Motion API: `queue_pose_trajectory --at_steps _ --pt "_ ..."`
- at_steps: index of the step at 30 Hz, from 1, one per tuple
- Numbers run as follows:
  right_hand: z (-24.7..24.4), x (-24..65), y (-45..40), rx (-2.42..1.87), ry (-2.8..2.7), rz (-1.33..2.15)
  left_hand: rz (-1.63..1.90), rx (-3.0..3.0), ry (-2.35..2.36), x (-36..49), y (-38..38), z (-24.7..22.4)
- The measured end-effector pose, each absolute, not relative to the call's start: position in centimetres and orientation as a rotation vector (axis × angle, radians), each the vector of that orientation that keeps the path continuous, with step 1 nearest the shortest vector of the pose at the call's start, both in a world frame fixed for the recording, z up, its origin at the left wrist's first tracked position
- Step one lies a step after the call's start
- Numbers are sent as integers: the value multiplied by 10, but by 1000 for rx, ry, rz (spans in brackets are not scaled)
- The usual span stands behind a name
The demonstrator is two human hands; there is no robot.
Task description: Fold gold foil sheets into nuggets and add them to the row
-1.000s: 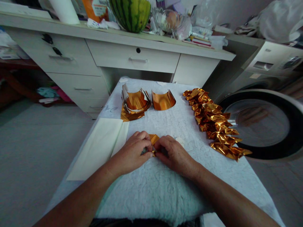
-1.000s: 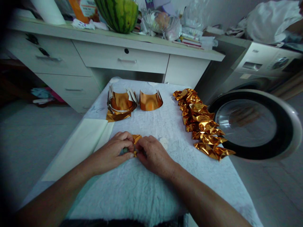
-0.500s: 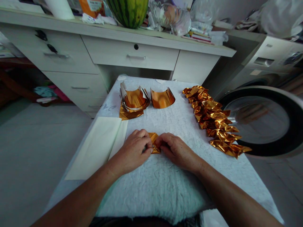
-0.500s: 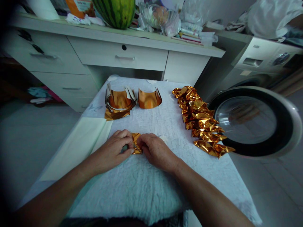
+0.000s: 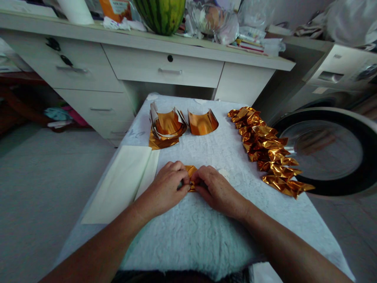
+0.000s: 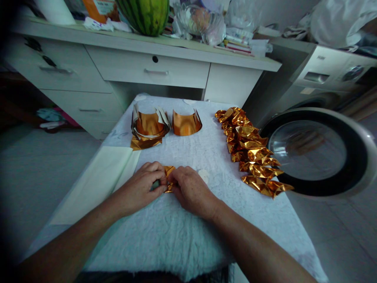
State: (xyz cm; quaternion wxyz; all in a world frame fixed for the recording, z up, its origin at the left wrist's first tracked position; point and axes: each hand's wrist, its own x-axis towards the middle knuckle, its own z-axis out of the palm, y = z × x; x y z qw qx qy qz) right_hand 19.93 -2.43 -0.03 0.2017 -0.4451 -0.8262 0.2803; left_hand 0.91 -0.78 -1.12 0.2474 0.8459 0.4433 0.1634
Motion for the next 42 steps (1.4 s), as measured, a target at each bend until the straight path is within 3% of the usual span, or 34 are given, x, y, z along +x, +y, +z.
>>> queue_pose_trajectory --at_steps 42 --pt "-16 187 -36 -1403 -2326 521 409 2231 1133 3 -6 -9"
